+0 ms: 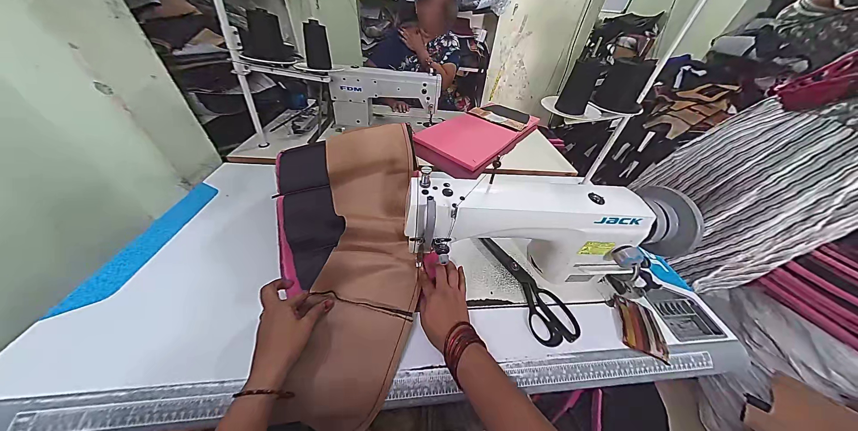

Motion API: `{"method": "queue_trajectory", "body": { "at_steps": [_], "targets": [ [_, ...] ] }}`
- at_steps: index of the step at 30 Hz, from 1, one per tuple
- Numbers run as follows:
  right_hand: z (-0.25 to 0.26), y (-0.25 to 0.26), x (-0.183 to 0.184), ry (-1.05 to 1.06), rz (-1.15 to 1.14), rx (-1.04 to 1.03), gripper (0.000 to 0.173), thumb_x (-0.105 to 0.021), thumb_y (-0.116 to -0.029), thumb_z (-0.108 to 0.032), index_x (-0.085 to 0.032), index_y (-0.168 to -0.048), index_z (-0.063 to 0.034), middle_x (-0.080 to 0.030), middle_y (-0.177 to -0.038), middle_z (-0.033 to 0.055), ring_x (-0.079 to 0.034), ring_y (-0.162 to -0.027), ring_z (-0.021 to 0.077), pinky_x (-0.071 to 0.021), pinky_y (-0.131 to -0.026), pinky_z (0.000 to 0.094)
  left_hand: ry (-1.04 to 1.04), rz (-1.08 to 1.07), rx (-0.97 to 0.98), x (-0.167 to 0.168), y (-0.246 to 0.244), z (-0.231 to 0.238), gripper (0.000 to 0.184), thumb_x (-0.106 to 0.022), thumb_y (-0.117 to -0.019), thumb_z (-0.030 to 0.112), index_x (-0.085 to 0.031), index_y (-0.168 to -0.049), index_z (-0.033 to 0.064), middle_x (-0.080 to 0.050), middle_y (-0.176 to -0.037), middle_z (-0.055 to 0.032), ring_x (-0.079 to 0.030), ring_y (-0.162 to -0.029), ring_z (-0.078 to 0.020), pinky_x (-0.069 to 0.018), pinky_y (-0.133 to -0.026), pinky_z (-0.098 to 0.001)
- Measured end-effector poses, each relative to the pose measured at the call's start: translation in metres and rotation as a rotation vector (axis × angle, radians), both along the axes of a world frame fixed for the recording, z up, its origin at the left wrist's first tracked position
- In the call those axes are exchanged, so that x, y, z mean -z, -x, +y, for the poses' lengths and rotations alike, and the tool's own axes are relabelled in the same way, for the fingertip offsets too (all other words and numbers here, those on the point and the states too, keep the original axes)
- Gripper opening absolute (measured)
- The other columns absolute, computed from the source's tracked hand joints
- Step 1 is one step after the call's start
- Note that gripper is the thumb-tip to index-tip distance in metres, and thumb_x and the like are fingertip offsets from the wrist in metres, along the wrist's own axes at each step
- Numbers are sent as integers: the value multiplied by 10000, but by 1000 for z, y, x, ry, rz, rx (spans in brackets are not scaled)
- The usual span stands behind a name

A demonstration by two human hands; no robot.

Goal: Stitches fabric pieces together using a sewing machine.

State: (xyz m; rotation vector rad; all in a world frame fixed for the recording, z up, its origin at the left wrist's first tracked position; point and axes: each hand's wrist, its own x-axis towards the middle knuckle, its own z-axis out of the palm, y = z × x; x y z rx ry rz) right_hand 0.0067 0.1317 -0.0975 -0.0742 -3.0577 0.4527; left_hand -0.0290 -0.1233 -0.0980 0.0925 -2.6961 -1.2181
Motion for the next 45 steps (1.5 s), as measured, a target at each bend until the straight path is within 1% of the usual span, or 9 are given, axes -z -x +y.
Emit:
{"method": "queue_trajectory", "body": {
  "at_steps": [5, 12, 20, 23, 27, 32, 39, 42, 45],
  "targets": [
    [2, 0, -6, 10, -54, -6, 453, -500, -1022, -161, -587, -1466, -178, -406, -1618, 140, -256, -1549, 375, -133, -1244, 631, -37, 17, -55, 3, -8, 8, 588, -857, -820, 110, -535, -1243, -143, -593, -1260, -378, -642, -1040, -535, -498, -910, -669],
    [1, 5, -4, 3, -78, 18, 508, -498, -1016, -160, -517, -1522, -192, -348, -1646, 150, -192, -1565, 392, -134, -1224, 674, 79, -50, -56, -10, -1, 19, 347, -805, -900, 199, -717, -1045, -103, -408, -1485, -361, -562, -1190, -542, -470, -998, -643],
    [4, -1, 1, 56, 7, -53, 469, -542, -994, -108, -600, -1455, -172, -427, -1606, 149, -276, -1530, 426, -170, -1243, 618, 294, 297, -86, -13, -7, 22, 175, -802, -866, 141, -781, -948, -13, -624, -1278, -315, -452, -1311, -583, -301, -1048, -754],
    [1, -4, 4, 26, 78, -151, 473, -525, -978, -41, -611, -1437, -120, -550, -1520, 105, -388, -1483, 406, -222, -1216, 640, 417, 508, 5, -29, 20, 24, 106, -676, -921, 24, -759, -947, -39, -710, -1062, -284, -659, -1058, -526, -486, -880, -692],
    [-9, -1, -1, 26, 104, -137, 495, -534, -941, -1, -623, -1418, -97, -609, -1452, 101, -495, -1406, 361, -332, -1171, 591, 509, 709, 168, -49, 95, 32, 179, -594, -973, 39, -755, -979, -38, -722, -986, -266, -703, -924, -487, -525, -775, -652],
    [-26, 9, -2, -25, 34, -67, 472, -544, -938, -48, -641, -1398, -94, -607, -1442, 103, -510, -1385, 321, -328, -1167, 567, 690, 297, 347, -60, 164, 47, 298, -539, -1055, 206, -718, -1144, -14, -684, -1202, -243, -605, -1203, -458, -430, -997, -642],
    [-20, 12, 4, 30, 169, -85, 473, -589, -890, -37, -682, -1349, -103, -662, -1357, 103, -573, -1306, 338, -377, -1104, 602, 234, 93, 25, -21, 158, 35, 216, -749, -918, 150, -755, -1091, 23, -248, -1618, -346, -153, -1496, -596, -229, -1128, -748],
    [-16, 10, -4, 124, 69, -58, 497, -530, -934, -49, -633, -1412, -138, -620, -1421, 97, -512, -1377, 315, -320, -1159, 571, 292, -181, -14, -36, 152, 42, 286, -672, -980, 171, -697, -1220, 17, -159, -1669, -281, -404, -1395, -542, -425, -1065, -640],
    [-11, 6, -6, 225, 67, -36, 472, -515, -950, -39, -652, -1390, -140, -629, -1404, 107, -512, -1377, 310, -343, -1157, 549, 345, -160, -6, -51, 130, 33, 244, -678, -960, 121, -713, -1167, -2, -192, -1647, -290, -483, -1324, -526, -475, -1037, -604]
  ]
}}
